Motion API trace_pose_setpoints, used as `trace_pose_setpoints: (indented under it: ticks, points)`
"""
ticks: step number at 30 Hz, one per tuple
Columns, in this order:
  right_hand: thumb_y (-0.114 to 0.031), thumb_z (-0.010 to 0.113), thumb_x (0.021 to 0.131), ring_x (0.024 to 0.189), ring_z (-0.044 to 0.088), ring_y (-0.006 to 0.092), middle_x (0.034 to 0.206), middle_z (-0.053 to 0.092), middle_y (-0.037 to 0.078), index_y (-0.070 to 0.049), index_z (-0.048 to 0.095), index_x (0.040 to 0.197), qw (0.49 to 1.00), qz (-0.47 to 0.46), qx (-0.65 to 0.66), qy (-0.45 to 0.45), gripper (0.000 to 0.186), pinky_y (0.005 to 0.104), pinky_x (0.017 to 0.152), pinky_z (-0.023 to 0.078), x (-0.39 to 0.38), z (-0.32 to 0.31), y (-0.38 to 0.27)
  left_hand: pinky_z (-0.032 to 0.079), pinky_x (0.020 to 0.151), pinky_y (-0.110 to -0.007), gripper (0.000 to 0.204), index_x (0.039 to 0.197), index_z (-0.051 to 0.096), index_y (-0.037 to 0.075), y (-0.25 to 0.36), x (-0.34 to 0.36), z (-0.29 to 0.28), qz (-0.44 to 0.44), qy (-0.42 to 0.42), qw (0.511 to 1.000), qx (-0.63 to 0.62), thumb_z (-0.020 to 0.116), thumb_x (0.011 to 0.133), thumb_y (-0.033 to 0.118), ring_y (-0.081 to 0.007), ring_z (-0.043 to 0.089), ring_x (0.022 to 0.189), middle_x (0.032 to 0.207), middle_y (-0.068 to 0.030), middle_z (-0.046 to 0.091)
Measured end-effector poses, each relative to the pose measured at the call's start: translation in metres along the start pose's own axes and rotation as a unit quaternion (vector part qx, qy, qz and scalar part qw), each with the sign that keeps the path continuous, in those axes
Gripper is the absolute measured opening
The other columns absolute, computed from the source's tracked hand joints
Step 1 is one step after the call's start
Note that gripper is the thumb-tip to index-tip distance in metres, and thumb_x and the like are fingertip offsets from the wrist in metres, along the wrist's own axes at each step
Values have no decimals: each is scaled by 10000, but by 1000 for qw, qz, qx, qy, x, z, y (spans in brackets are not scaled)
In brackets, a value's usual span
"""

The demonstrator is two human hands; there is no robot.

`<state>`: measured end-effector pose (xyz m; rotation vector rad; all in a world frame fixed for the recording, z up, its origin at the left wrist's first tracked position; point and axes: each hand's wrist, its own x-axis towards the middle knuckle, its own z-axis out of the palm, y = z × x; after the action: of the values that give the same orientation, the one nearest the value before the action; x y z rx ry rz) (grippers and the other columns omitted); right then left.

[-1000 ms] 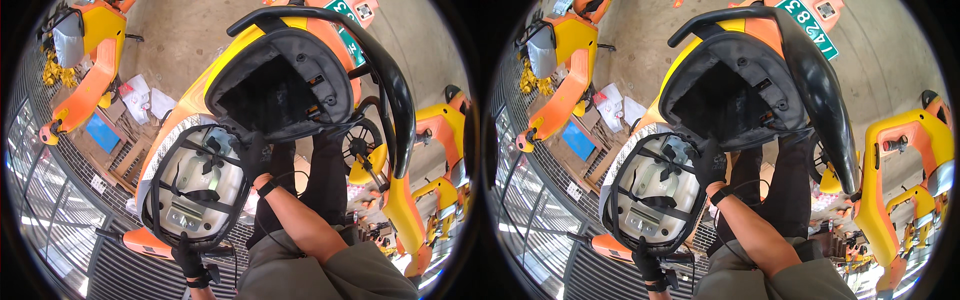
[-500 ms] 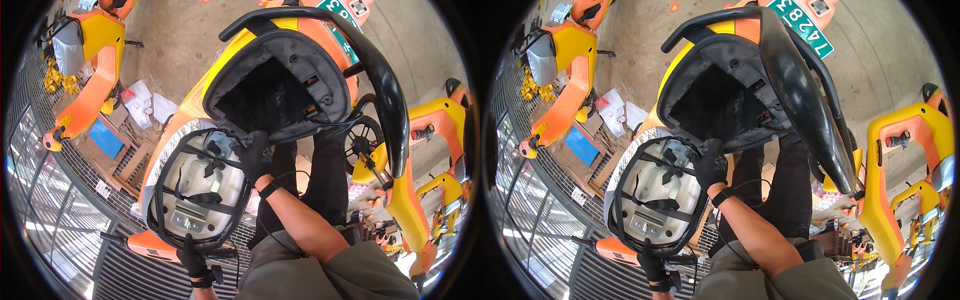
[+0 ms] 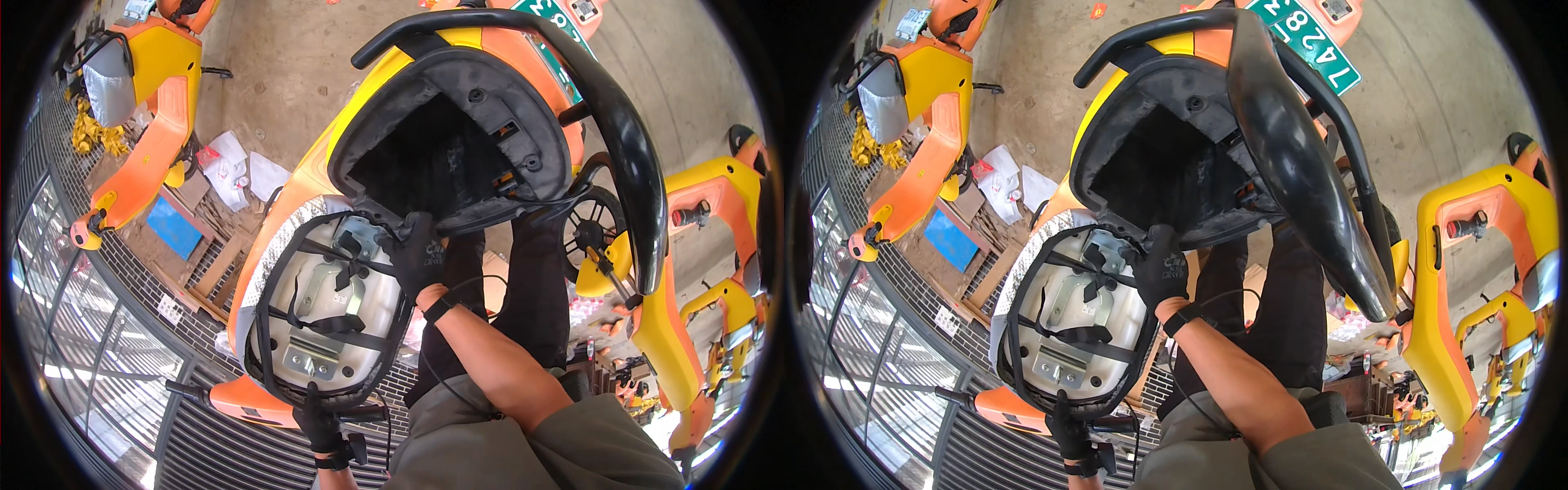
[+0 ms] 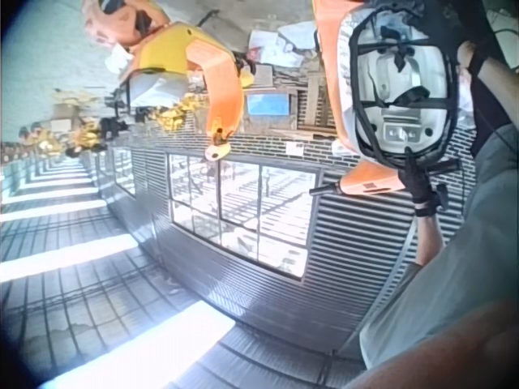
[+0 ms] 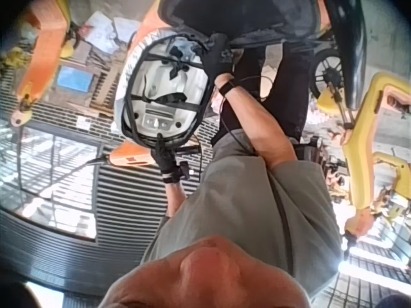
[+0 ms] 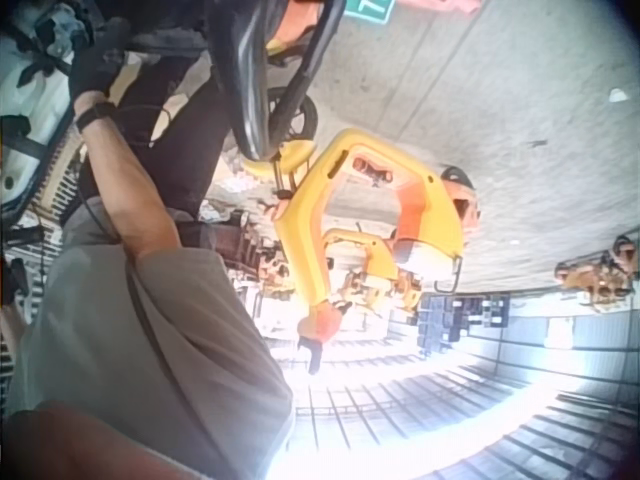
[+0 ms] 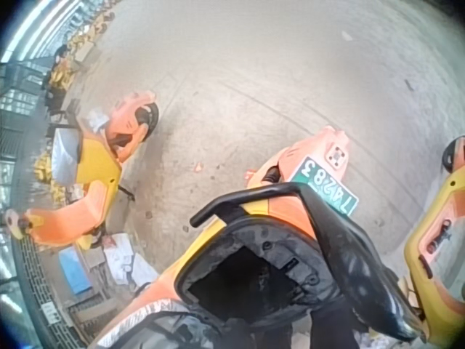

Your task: The person, wearing black gloves, opens the seat of an electric scooter, adjusts wires and internal components by hand, and then uses a power drill to tighten screws inside the battery compartment.

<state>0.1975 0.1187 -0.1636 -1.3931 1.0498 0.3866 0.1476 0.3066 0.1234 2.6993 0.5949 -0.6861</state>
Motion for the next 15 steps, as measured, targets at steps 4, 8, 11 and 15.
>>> trace_pose_setpoints:
  ticks: [4, 8, 11, 15]
  points:
    - [-291, 763, 733, 884, 568, 386, 946, 557, 202, -14, 459, 1060, 1000, -7, -17, -6, 525, 442, 748, 456, 2, 1, 4, 507, 771, -362, 242, 1156, 607, 40, -3, -1, 0, 76, -21, 992, 96, 535, 926, 50, -251, 638, 853, 968, -174, 652]
    - [-275, 765, 730, 887, 558, 381, 960, 544, 201, -8, 459, 1051, 1000, 3, -3, -21, 517, 434, 758, 452, 3, 1, 4, 521, 752, -306, 299, 1042, 613, -82, 2, -5, 1, -28, 13, 999, -24, 584, 920, 190, -169, 626, 884, 1008, -117, 647]
    - [-273, 761, 734, 893, 557, 382, 962, 543, 202, -8, 458, 1045, 1000, 1, 6, -21, 509, 433, 763, 451, 3, -1, 0, 518, 755, -305, 315, 1055, 609, -89, 12, -5, 7, -38, 17, 999, -16, 585, 921, 195, -170, 623, 881, 1007, -118, 646]
    - [-281, 756, 739, 926, 551, 389, 975, 536, 212, -7, 456, 1033, 1000, 7, -2, -28, 501, 437, 775, 449, 4, -3, -7, 512, 759, -299, 331, 1070, 606, -89, 5, -8, 6, -61, 28, 995, -69, 588, 921, 206, -171, 617, 880, 1016, -118, 642]
